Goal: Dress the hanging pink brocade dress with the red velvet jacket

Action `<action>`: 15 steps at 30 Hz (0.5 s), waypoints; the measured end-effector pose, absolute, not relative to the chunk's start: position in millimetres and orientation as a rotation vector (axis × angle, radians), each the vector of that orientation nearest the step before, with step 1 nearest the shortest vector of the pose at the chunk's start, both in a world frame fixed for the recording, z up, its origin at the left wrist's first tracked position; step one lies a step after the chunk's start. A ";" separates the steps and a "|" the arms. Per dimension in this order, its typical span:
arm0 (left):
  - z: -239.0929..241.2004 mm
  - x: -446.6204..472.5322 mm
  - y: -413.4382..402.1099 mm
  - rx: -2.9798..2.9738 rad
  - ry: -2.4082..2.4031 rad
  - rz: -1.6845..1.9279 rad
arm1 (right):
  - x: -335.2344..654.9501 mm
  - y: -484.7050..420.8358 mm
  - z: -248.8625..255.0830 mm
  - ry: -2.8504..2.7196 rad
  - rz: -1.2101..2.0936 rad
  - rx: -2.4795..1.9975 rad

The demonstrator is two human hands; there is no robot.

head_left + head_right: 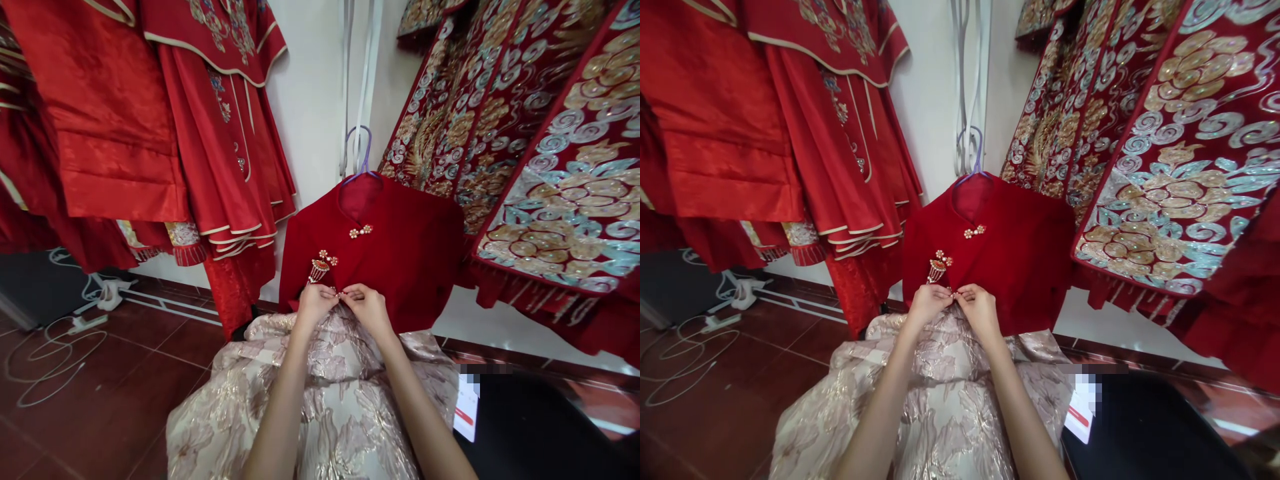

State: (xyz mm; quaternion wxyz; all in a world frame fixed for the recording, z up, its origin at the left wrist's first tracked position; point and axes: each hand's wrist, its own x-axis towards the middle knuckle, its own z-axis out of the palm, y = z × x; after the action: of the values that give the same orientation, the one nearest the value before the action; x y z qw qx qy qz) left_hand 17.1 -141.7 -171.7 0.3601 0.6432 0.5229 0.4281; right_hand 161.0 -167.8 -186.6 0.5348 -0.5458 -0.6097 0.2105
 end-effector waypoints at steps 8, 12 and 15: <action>-174.8 19.4 -141.7 1.735 1.323 1.151 | 161.3 -161.3 -198.9 -1.444 0.453 -1.253; -173.0 16.2 -142.7 1.697 1.289 1.161 | 159.3 -159.0 -204.3 -1.437 0.412 -1.228; -173.5 16.5 -143.7 1.650 1.283 1.184 | 157.0 -157.8 -206.5 -1.436 0.384 -1.218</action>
State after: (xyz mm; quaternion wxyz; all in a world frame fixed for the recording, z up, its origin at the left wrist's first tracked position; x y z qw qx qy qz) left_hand 16.5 -143.7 -173.5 0.3612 0.6406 0.4980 0.4595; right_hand 157.0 -157.8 -206.5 0.5728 -0.5193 -0.6127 0.1639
